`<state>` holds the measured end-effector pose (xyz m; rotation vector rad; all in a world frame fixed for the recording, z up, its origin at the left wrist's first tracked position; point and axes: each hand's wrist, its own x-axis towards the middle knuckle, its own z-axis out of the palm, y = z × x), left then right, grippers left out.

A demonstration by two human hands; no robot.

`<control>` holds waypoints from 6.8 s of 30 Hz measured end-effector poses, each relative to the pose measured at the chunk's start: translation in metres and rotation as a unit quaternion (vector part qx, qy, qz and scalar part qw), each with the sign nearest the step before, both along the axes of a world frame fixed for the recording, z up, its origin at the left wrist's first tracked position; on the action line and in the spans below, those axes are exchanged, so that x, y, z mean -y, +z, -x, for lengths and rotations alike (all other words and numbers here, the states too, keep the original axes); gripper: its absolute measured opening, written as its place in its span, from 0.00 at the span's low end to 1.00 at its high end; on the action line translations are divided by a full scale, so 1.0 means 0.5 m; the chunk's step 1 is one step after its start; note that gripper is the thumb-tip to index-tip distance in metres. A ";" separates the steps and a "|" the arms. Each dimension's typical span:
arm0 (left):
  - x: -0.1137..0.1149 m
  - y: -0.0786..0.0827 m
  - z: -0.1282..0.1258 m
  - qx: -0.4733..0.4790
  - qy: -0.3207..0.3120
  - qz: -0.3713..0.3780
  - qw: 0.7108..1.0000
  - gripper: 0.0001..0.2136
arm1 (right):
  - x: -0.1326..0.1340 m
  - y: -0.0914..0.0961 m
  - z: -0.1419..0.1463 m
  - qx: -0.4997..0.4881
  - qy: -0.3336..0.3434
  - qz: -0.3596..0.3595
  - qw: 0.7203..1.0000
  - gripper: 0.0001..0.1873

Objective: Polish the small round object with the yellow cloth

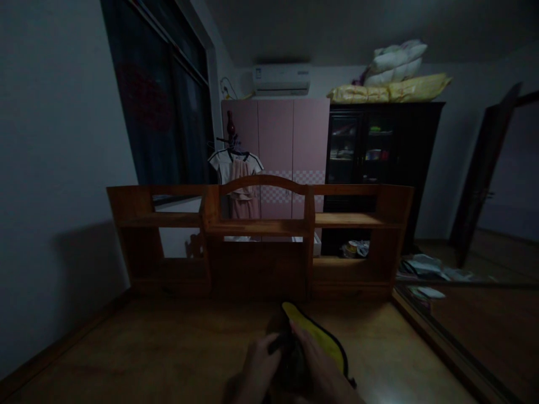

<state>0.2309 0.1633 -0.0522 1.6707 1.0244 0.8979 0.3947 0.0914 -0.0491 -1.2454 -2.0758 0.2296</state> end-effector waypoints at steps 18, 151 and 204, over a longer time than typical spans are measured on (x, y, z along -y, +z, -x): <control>0.046 0.013 -0.022 -0.038 0.012 -0.067 0.997 0.22 | 0.002 0.005 -0.058 0.072 -0.117 -0.154 0.978 0.47; 0.036 0.021 0.023 -0.017 0.033 -0.174 0.984 0.13 | 0.042 0.031 0.008 0.066 -0.055 -0.124 0.989 0.46; 0.039 -0.009 -0.013 0.246 -0.192 0.159 0.937 0.19 | 0.038 0.033 -0.001 0.093 -0.033 -0.111 0.989 0.41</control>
